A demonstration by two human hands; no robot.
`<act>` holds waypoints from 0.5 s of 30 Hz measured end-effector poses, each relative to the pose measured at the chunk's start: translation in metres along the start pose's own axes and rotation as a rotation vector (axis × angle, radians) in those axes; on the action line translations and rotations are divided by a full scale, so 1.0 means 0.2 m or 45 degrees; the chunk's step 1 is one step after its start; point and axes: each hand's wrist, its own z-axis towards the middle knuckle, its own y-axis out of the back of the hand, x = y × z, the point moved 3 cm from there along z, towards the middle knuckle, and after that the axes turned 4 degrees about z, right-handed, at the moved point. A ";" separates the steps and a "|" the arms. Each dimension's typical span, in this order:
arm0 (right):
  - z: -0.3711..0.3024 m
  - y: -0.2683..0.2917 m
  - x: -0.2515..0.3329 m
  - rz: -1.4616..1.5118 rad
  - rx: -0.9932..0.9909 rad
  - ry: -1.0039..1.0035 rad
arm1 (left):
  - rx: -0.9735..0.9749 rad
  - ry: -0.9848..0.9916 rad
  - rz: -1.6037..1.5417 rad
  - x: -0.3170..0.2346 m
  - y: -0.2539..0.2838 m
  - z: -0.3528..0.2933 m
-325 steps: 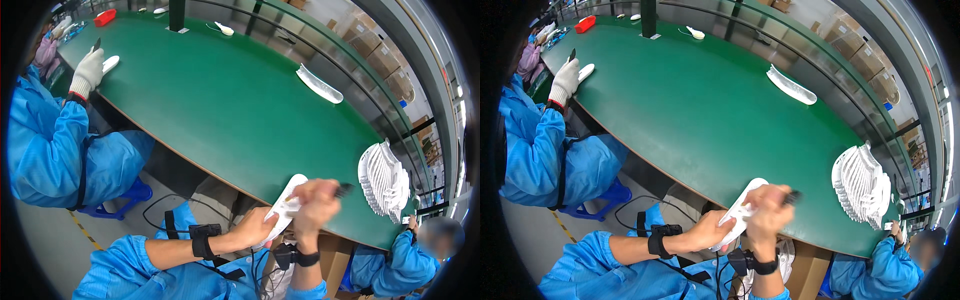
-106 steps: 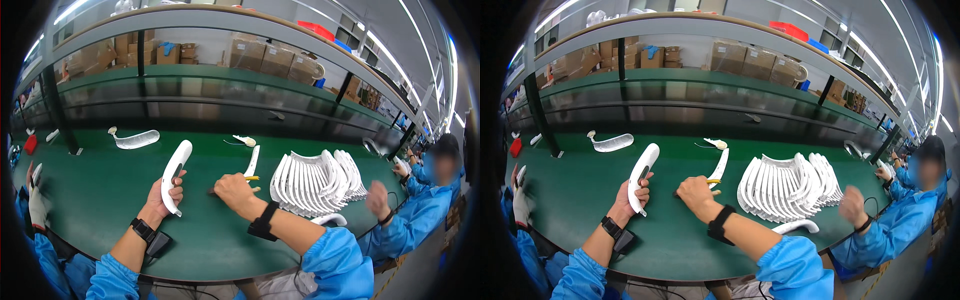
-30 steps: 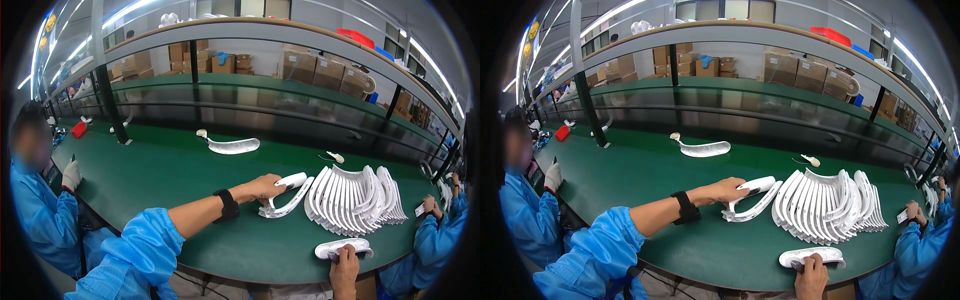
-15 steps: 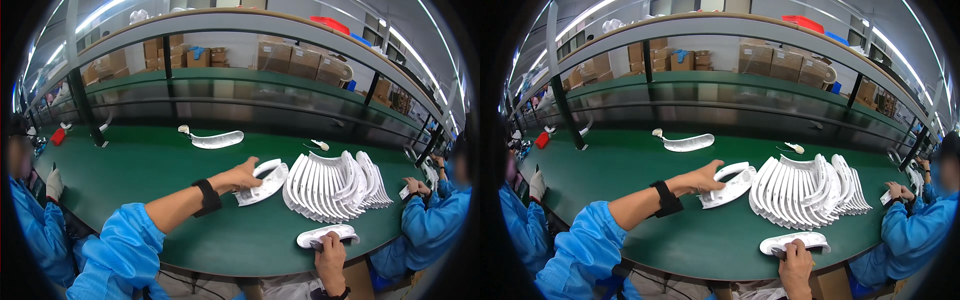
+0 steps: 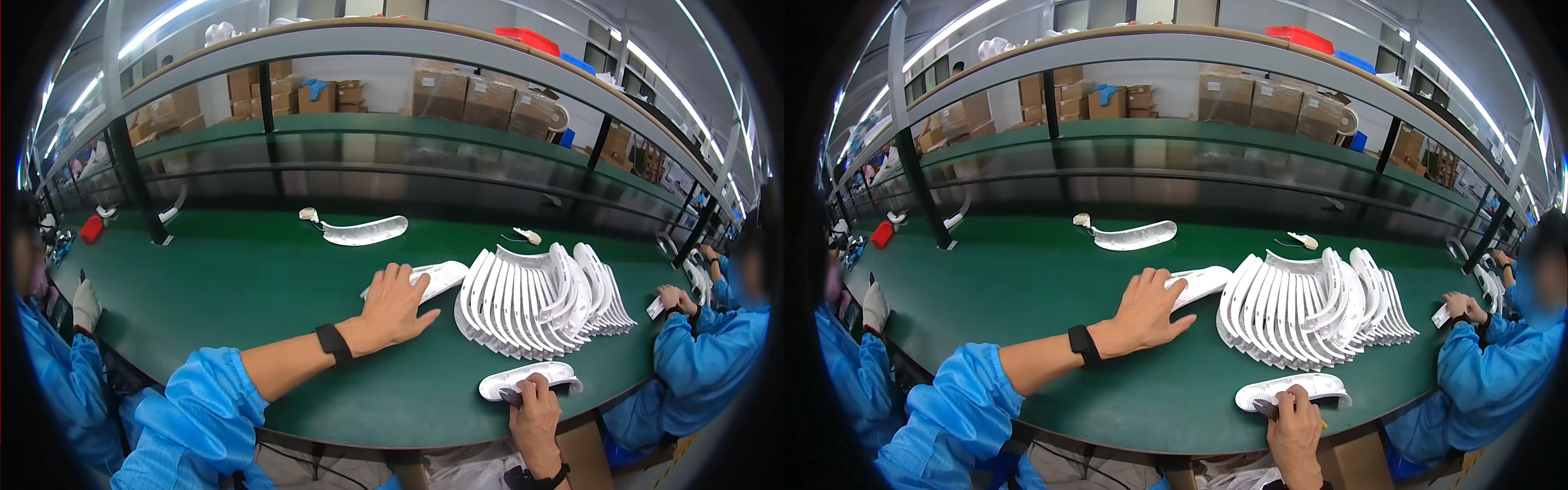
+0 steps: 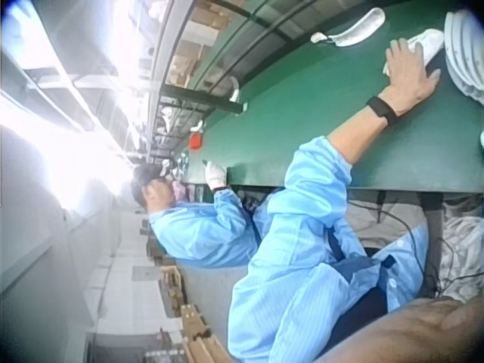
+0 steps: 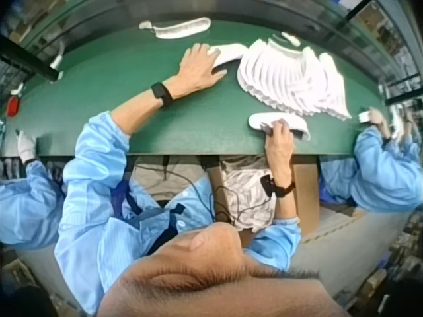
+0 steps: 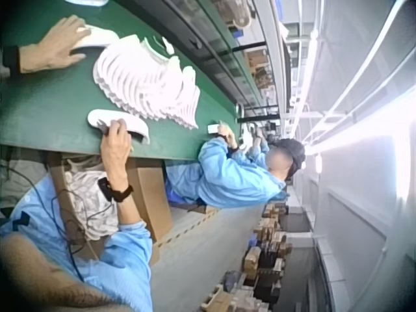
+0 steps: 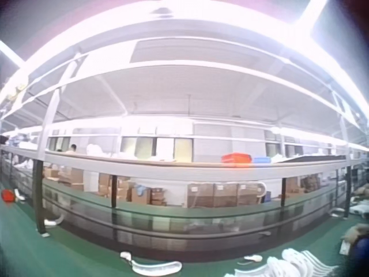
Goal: Deburring edges and sorting curved plastic components on an industrial assembly table.
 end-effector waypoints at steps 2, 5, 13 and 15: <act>0.00 0.00 0.00 -0.017 -0.014 0.009 | -0.182 -0.144 0.140 0.00 -0.02 -0.02; 0.00 0.01 0.02 0.033 0.043 -0.050 | -0.049 -0.029 0.137 0.06 -0.07 -0.02; 0.00 0.00 0.00 0.015 0.023 -0.023 | 0.724 0.558 -0.789 0.16 -0.08 0.16; 0.00 0.00 0.00 -0.005 0.006 0.006 | 0.775 0.459 -0.711 0.13 -0.12 0.17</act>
